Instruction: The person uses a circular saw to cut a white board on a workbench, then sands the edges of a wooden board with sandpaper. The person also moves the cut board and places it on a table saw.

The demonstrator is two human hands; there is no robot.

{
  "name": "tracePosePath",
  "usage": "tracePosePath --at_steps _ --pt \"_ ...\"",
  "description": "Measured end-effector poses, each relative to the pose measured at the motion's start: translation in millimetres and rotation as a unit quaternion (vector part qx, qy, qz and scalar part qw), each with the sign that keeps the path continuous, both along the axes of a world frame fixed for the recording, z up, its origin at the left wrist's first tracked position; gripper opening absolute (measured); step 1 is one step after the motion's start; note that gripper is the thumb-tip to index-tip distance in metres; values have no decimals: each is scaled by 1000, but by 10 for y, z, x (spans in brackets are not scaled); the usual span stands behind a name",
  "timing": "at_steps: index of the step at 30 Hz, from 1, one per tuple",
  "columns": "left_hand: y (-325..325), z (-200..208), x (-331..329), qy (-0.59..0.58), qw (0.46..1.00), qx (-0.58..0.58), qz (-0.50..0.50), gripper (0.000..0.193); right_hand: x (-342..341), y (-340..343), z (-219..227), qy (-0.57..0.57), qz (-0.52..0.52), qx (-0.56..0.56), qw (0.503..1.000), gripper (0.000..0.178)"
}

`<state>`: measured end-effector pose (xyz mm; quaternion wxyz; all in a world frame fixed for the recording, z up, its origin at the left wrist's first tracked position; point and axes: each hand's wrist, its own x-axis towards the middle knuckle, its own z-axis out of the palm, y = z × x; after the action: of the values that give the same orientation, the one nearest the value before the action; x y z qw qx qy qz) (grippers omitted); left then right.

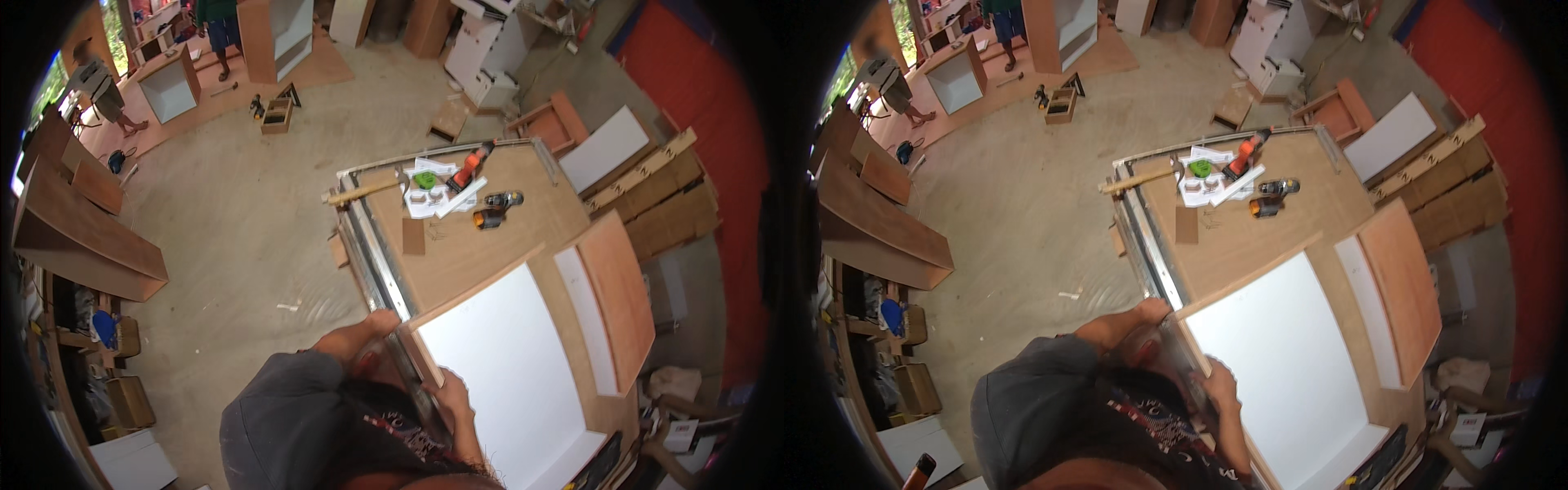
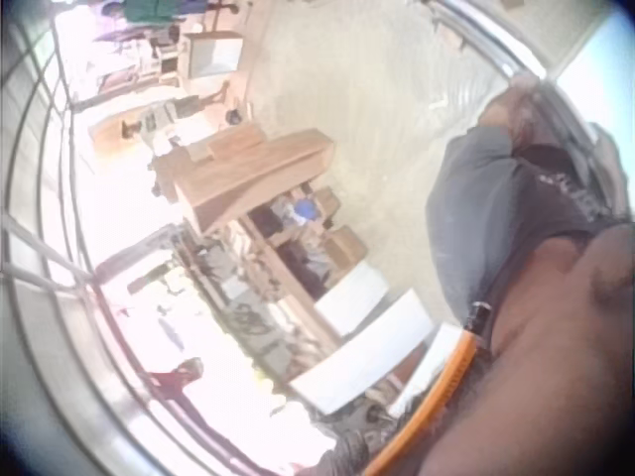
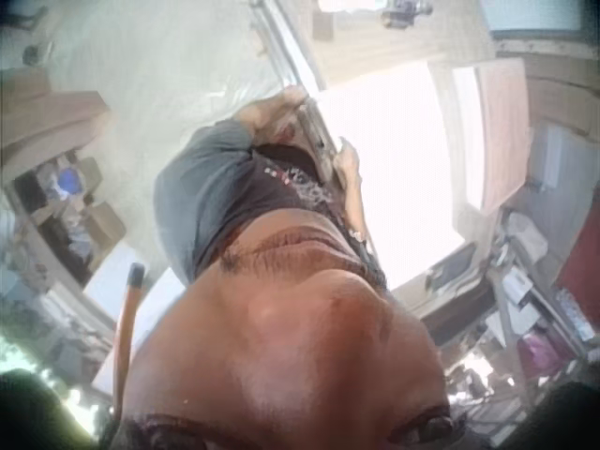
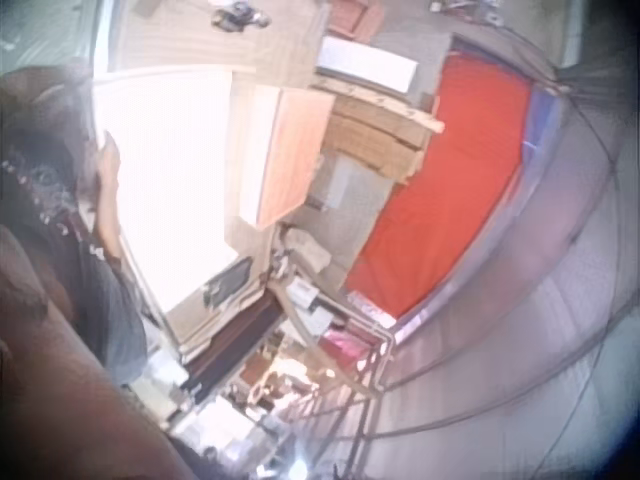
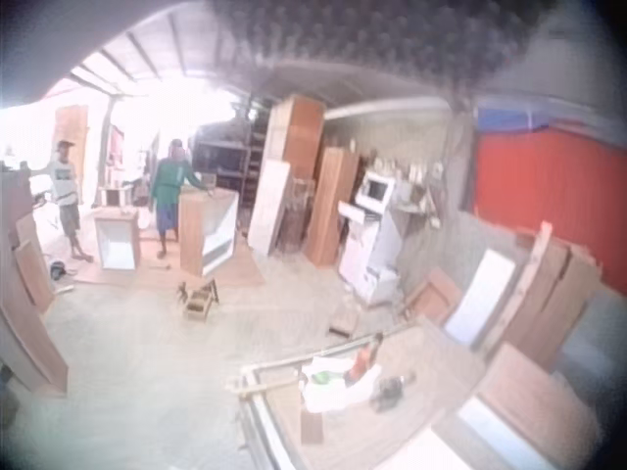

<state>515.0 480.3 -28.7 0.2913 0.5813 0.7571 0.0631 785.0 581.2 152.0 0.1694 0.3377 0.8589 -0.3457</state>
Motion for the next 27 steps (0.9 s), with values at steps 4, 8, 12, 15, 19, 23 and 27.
tracePosePath --at_steps 4,8,12,15,19,23,27 --pt "-55 169 -87 0 999 -35 26 25 29 134 -87 7 32 -13 999 71" --pt "-223 65 -80 -2 996 -21 81 27 -55 279 -9 101 44 14 994 79" --pt "-446 14 130 -37 982 36 179 28 -208 384 66 128 -20 29 991 67" --pt "-933 111 225 -146 932 39 329 39 -538 426 141 188 -4 49 981 59" --pt "-2101 -158 369 -241 843 14 481 50 -1308 41 335 276 53 1 960 45" --pt "-3669 -689 791 -164 760 -14 629 50 -2040 -747 433 277 151 -70 946 44" --pt "-5174 -649 1488 -191 542 -51 817 45 -2518 -1778 290 259 297 -126 910 39"
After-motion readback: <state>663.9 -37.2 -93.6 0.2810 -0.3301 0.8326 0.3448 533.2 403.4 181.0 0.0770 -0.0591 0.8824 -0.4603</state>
